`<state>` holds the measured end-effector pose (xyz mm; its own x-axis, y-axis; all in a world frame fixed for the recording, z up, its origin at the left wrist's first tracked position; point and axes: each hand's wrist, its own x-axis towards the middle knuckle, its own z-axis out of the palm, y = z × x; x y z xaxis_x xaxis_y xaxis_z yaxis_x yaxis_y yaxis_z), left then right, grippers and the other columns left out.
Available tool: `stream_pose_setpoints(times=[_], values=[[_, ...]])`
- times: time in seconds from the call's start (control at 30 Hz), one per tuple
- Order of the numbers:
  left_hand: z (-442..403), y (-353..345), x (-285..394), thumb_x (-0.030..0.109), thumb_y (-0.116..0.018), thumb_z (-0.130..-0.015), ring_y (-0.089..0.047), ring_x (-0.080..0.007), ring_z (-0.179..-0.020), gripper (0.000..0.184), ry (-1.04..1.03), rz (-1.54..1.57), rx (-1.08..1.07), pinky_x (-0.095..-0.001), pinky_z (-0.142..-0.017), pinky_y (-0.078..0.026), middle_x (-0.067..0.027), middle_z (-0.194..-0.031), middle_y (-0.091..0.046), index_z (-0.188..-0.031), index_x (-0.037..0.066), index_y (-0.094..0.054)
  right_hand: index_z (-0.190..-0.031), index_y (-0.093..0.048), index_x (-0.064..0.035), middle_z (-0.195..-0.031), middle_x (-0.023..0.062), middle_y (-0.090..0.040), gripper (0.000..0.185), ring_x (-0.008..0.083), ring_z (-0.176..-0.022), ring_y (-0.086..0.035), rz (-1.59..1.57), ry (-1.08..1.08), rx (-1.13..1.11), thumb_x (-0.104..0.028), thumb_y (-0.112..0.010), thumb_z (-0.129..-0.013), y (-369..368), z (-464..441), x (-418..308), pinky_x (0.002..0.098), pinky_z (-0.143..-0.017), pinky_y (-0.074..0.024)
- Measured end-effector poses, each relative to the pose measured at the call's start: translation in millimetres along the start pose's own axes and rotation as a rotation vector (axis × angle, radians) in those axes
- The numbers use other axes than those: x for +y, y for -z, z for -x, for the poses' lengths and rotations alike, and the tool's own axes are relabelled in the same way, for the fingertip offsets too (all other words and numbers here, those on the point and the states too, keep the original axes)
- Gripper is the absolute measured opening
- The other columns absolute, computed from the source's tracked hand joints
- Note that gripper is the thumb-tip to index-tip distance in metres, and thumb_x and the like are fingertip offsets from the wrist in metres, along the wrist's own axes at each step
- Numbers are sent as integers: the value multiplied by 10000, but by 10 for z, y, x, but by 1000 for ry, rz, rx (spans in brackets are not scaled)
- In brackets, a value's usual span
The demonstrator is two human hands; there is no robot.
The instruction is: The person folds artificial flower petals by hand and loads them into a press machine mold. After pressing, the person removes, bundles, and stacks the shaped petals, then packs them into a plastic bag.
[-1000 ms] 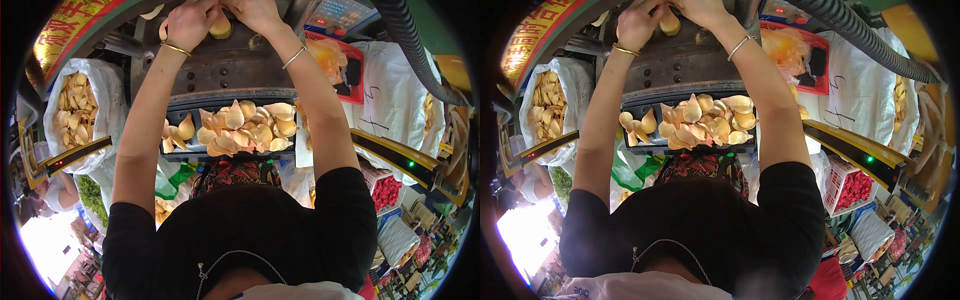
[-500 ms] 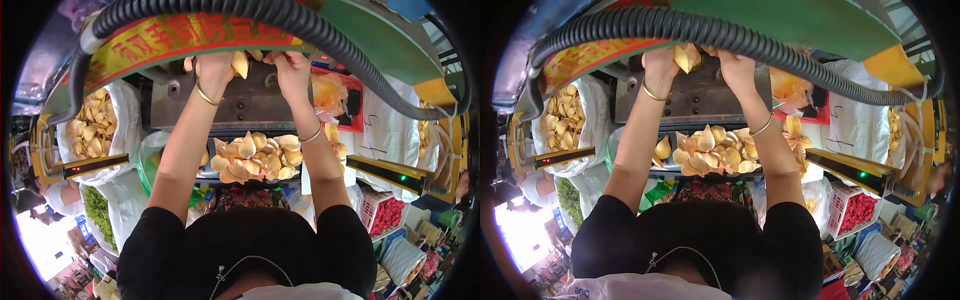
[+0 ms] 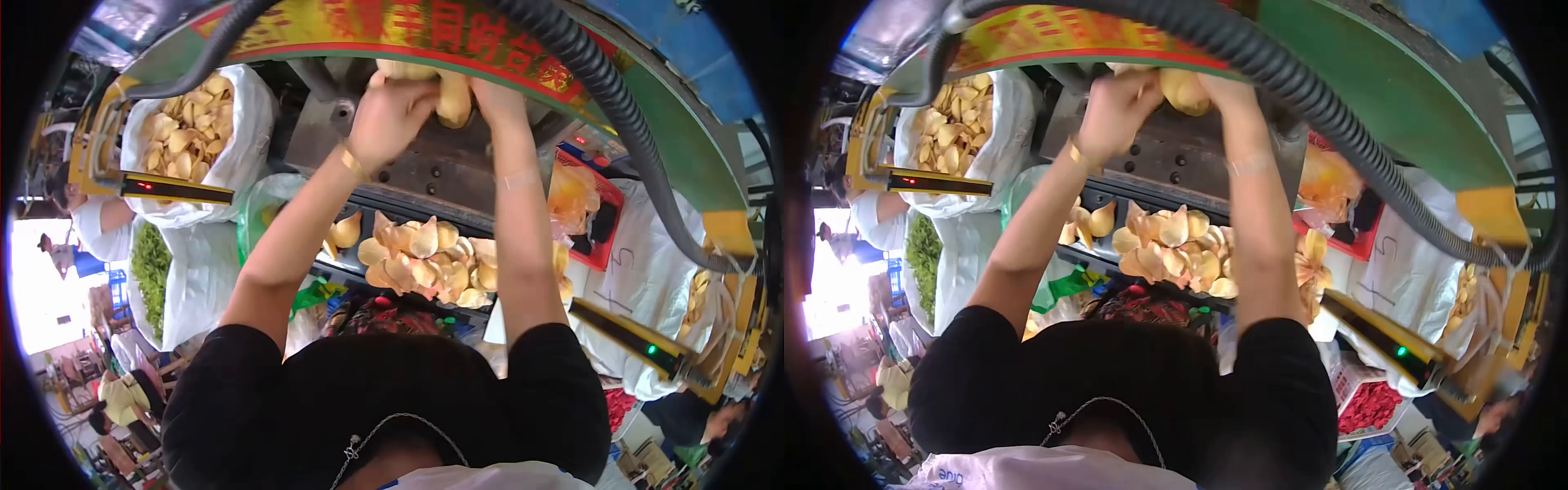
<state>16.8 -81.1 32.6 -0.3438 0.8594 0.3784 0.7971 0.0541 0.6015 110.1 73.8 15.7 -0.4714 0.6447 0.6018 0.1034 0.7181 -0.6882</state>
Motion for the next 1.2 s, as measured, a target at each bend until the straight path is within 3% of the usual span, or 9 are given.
stream_pose_setpoints(times=[0.03, 0.07, 0.13, 0.2, 0.27, 0.3, 0.53, 0.77, 1.2], values=[[358, 163, 55, 156, -654, -836, -616, -340, -733, 172, -2, 77, -56, -368, -656, -494, -186, -805, -635, -908, 0, -658, -1142, -604, -33, -992, 60, -663, 283, 102, -904, -578, -394, -415, -203, -187, -597, -905, 420, 414, -369, 288, -725, -476], [824, 332, 30, 106, -649, -842, -621, -329, -722, 147, -83, 125, -20, -377, -665, -494, -188, -777, -632, -931, -11, -659, -1011, -644, -18, -922, 107, -654, 209, 248, -883, -616, -544, -580, -177, -181, -607, -884, 709, 1071, -482, 339, -809, -468], [2141, 642, -455, 46, -656, -841, -660, -219, -678, 61, 277, -22, -305, -324, -668, -524, -169, -762, -661, -867, 3, -690, -959, -663, -22, -906, 110, -658, 136, 260, -834, -642, 127, 81, -207, -56, -598, -845, 1400, 2000, -781, 383, -842, -479], [3426, 452, -1287, 198, -710, -804, -655, -235, -681, 224, 613, 85, -235, -352, -626, -505, -151, -767, -668, -900, -1, -675, -938, -659, -1, -884, 131, -661, 132, 273, -870, -655, 125, -176, -329, -75, -604, -844, 1555, 3194, -715, 396, -819, -501], [4127, 483, -1618, 310, -745, -769, -651, -212, -649, 333, 768, -13, -422, -350, -591, -490, -140, -713, -662, -835, -9, -676, -915, -659, 12, -863, 143, -674, 160, 264, -865, -664, -163, -1331, -74, -132, -633, -849, 1318, 4339, -923, 366, -772, -518], [4063, 297, -1728, 359, -756, -751, -644, -207, -611, 381, 692, 7, -480, -357, -567, -481, -136, -674, -657, -788, -12, -676, -947, -658, 5, -797, 124, -664, 206, 215, -810, -664, 168, -1023, -287, -180, -666, -855, 1143, 4618, -820, 298, -722, -522], [3726, 69, -1924, 408, -784, -718, -524, -251, -446, 522, 690, 24, -547, -410, -467, -381, -136, -476, -516, -512, -8, -544, -762, -572, -21, -645, 41, -587, 345, 109, -601, -558, 11, -1171, 76, -243, -830, -704, 416, 5113, -199, 273, -557, -452], [3702, 59, -1973, 493, -765, -686, -559, -381, -552, 547, 464, -196, -643, -471, -535, -415, -201, -569, -560, -546, -4, -583, -719, -545, -39, -587, 15, -555, 375, 103, -551, -536, -42, -1228, 142, -240, -858, -669, 420, 5167, -212, 267, -519, -434], [3740, -7, -2190, 454, -735, -733, -578, -374, -591, 504, 438, -205, -713, -473, -558, -421, -176, -579, -570, -558, 7, -579, -711, -534, -49, -630, 1, -558, 305, 92, -580, -543, -112, -1220, 111, -196, -795, -767, 556, 4962, -350, 247, -522, -446]])
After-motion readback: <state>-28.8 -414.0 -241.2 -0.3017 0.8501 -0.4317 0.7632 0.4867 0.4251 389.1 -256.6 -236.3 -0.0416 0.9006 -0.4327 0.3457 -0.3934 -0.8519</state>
